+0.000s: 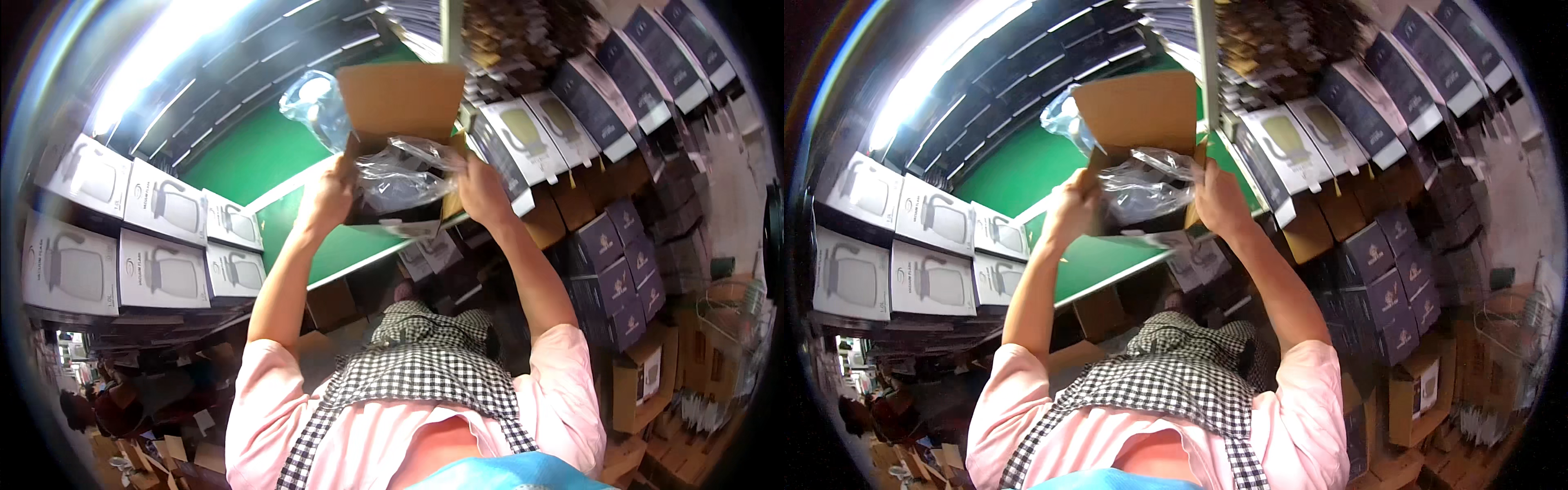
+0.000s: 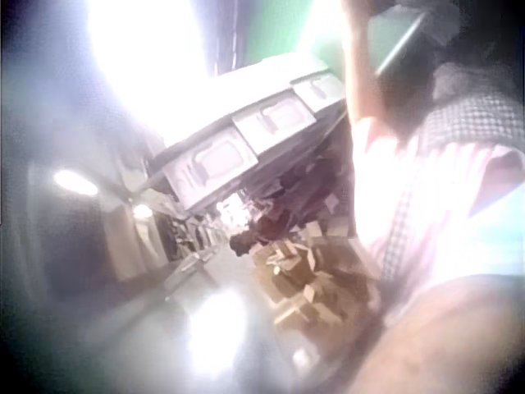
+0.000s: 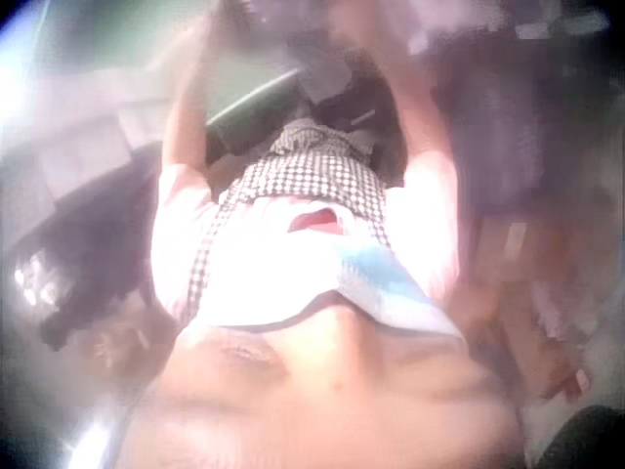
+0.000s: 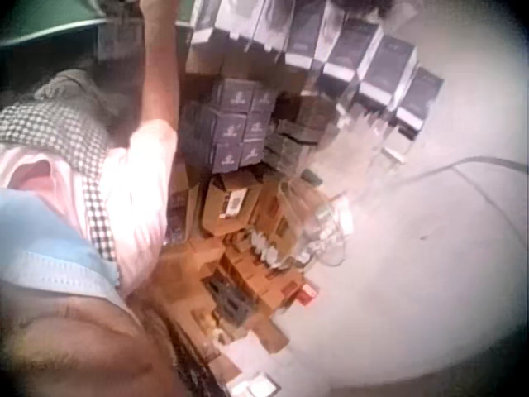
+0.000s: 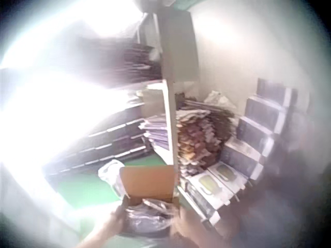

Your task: The person takes items wrapped in plastic from a shelf, puts them into boxes, stacks the boxes on a table, and then moves to a separate area to fold larger flat cardboard into box shapes and place packaged items inside.

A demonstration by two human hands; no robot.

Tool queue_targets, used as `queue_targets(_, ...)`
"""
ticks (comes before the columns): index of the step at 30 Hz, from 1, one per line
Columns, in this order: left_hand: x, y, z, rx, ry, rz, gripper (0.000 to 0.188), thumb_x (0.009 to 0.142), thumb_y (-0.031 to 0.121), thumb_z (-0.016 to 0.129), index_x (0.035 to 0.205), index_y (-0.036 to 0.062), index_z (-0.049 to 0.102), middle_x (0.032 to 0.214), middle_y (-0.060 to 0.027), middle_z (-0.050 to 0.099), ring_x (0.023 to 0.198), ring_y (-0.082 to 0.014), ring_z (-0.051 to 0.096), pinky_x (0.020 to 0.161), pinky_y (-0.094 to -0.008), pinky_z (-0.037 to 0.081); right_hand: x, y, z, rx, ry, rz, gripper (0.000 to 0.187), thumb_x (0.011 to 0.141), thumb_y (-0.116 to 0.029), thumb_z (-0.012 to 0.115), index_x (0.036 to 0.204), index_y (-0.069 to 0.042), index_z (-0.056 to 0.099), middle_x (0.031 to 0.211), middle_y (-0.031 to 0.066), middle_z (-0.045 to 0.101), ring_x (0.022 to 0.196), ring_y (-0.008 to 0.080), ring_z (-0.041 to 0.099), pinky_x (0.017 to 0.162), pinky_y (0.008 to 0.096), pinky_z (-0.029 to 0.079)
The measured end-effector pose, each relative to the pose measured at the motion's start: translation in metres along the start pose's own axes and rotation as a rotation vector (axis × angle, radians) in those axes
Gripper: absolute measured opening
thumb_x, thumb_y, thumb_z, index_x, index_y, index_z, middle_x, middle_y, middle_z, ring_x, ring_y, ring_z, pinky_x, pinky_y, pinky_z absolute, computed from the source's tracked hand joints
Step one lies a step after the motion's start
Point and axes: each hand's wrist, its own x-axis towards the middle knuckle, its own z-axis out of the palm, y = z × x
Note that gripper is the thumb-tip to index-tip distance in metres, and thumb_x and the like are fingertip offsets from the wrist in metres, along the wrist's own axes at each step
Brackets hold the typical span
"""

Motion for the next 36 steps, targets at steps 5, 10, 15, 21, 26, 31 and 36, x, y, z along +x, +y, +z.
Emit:
queue_targets(5,0.048,-0.110,0.039,0.116,0.099,-0.084,0.022,0.089,0.009,0.054,0.109,-0.0004,0.057,0.101,-0.0299,0.060,0.097,-0.0455,0.058,0.083,-0.0489,0.047,0.060,-0.025,0.073,-0.352,0.198,-0.330,0.029,0.087,-0.018,0.060,0.116,-0.011,0.064,0.085,0.0191,0.062,0.078,0.0371,0.066,0.067,0.0458,0.055)
queue_targets(10,0.057,-0.122,0.040,0.124,0.068,0.043,0.046,0.093,0.031,0.057,0.125,-0.0018,0.053,0.108,-0.0290,0.056,0.094,-0.0445,0.061,0.079,-0.0491,0.050,0.088,-0.040,0.137,-0.117,-0.038,-0.390,0.024,0.084,-0.018,0.061,0.105,-0.008,0.066,0.088,0.0146,0.064,0.080,0.0361,0.066,0.069,0.0445,0.055)
queue_targets(15,0.060,-0.106,0.051,0.040,0.001,0.068,0.061,0.095,0.045,0.052,0.138,0.0033,0.046,0.104,-0.0281,0.055,0.091,-0.0461,0.059,0.078,-0.0485,0.050,0.105,-0.043,0.181,-0.264,-0.390,-0.254,0.045,0.075,-0.013,0.065,0.117,-0.001,0.054,0.107,0.0223,0.062,0.096,0.0369,0.064,0.079,0.0421,0.054)
queue_targets(21,0.060,-0.103,0.066,0.078,0.086,0.161,0.084,0.084,0.061,0.059,0.139,-0.0003,0.042,0.104,-0.0220,0.055,0.085,-0.0375,0.062,0.063,-0.0443,0.052,0.108,-0.022,0.123,0.492,-0.861,-0.038,0.038,0.085,-0.006,0.064,0.121,0.003,0.059,0.110,0.0167,0.066,0.097,0.0197,0.064,0.087,0.0331,0.050)
queue_targets(26,0.062,-0.094,0.060,0.203,0.077,0.097,0.089,0.080,0.062,0.063,0.147,0.0104,0.036,0.111,-0.0234,0.052,0.091,-0.0367,0.063,0.066,-0.0445,0.053,0.127,-0.043,0.113,0.238,0.163,-0.288,0.050,0.082,-0.013,0.073,0.127,0.000,0.054,0.110,0.0187,0.059,0.105,0.0295,0.058,0.091,0.0408,0.047)
queue_targets(31,0.070,-0.080,0.056,0.341,-0.074,0.219,0.090,0.075,0.065,0.066,0.149,0.0261,0.033,0.126,-0.0293,0.048,0.083,-0.0396,0.066,0.067,-0.0431,0.055,0.150,-0.007,0.181,0.479,0.272,-0.153,0.110,0.080,-0.033,0.079,0.151,0.003,0.003,0.134,0.0304,0.037,0.123,0.0442,0.041,0.101,0.0497,0.037)
queue_targets(36,0.065,-0.112,0.058,-0.158,0.002,0.262,0.089,0.068,0.044,0.081,0.139,0.0069,0.041,0.109,-0.0204,0.056,0.084,-0.0382,0.062,0.070,-0.0453,0.052,0.147,-0.022,0.186,0.266,0.349,-0.226,0.121,0.076,-0.026,0.084,0.151,0.001,-0.007,0.130,0.0274,0.042,0.117,0.0412,0.047,0.097,0.0452,0.041)
